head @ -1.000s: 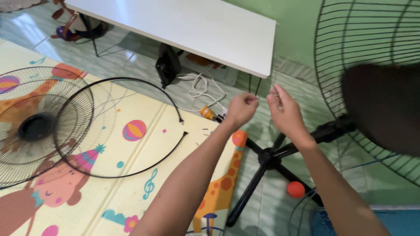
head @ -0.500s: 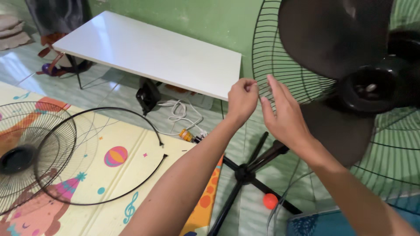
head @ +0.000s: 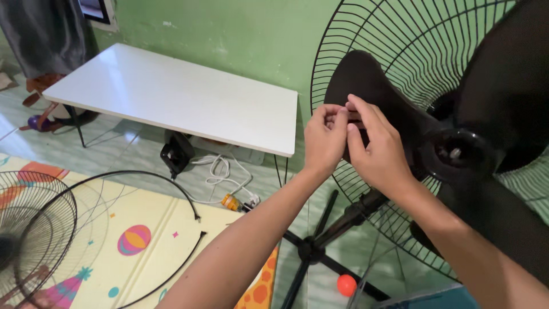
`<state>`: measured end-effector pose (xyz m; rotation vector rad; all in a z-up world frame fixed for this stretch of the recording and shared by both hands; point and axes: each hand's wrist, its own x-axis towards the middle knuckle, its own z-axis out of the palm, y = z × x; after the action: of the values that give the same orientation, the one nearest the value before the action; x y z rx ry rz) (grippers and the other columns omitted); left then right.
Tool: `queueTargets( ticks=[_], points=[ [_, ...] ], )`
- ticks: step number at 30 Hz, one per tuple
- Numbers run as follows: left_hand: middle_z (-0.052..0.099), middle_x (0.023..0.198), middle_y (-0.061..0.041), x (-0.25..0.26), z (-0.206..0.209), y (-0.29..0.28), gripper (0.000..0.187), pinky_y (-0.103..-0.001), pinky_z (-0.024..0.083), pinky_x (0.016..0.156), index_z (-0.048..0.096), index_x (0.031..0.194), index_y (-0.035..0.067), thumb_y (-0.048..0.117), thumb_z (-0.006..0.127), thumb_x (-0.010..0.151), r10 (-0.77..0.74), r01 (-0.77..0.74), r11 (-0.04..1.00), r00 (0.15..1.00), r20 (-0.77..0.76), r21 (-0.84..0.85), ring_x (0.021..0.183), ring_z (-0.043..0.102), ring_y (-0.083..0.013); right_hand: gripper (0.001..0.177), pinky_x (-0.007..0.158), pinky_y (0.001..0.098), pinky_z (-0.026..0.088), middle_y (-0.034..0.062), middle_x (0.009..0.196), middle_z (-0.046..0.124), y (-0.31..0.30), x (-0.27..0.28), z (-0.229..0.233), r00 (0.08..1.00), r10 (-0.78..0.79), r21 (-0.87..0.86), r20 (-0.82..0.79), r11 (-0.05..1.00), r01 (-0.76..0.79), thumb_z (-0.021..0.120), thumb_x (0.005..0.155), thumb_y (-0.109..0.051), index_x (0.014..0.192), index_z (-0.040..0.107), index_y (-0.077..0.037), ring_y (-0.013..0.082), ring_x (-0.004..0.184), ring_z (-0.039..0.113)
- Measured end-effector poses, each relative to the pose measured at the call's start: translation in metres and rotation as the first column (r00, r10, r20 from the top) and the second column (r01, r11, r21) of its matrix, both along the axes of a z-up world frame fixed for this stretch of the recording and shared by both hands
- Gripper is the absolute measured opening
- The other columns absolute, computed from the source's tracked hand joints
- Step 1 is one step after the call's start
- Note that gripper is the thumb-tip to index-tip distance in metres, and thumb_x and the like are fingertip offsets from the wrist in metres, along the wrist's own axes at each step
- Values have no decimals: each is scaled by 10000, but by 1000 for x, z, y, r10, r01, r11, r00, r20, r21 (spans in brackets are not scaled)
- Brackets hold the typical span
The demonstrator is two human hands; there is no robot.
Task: The person removes the front protective cage from a black standing fan. They unscrew the fastening nut, detach the cage, and place it on the floor.
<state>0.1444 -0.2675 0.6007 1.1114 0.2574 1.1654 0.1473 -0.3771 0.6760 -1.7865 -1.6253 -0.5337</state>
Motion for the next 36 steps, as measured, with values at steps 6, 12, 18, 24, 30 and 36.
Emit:
queueTargets(
  ticks=[6,12,18,24,30,36],
  points=[
    [650,784,-12,7,12,2,193,-252,504,639,665,937,16,209,672,954,64,-72,994,994,-88,-88,691,559,-73,458,1004,371,526,233,1338,610,5,-6,26,987,33,-1,-158,999,-33,557,996,9,1444,485,66,335,1188,656],
    [643,772,-54,7,42,24,170,-311,512,687,669,907,29,197,672,930,347,-358,934,896,-278,11,716,586,-140,464,1021,392,509,248,1359,598,-4,-26,80,981,14,-86,-193,996,-31,603,988,-38,1430,504,60,367,1209,634],
    [652,784,-87,-6,102,43,154,-337,506,693,657,909,22,176,651,912,391,-459,887,811,-435,-59,717,583,-183,460,1054,402,487,253,1390,591,14,-38,148,943,43,-72,-330,995,-71,614,1003,-76,1431,502,47,382,1275,611],
    [659,830,-96,-38,197,69,197,-336,499,717,645,908,2,199,654,909,337,-478,869,761,-554,-129,744,588,-185,465,1038,378,516,215,1379,615,53,-58,248,855,51,-19,-516,997,-71,583,1020,-81,1460,472,24,311,1245,656],
    [651,849,-80,-42,302,102,193,-333,503,721,641,956,4,192,634,914,307,-433,879,835,-457,-200,755,578,-169,440,1010,369,530,192,1338,645,87,-57,339,857,-20,-8,-515,1000,19,579,1034,-113,1447,486,7,284,1187,679],
    [701,825,-95,-38,370,100,246,-343,526,728,678,946,-17,222,622,926,130,-278,938,838,-530,-209,752,611,-176,419,991,381,524,192,1315,660,100,-18,371,859,-185,33,-478,973,228,573,1065,-197,1431,517,0,283,1160,672]
  ],
)
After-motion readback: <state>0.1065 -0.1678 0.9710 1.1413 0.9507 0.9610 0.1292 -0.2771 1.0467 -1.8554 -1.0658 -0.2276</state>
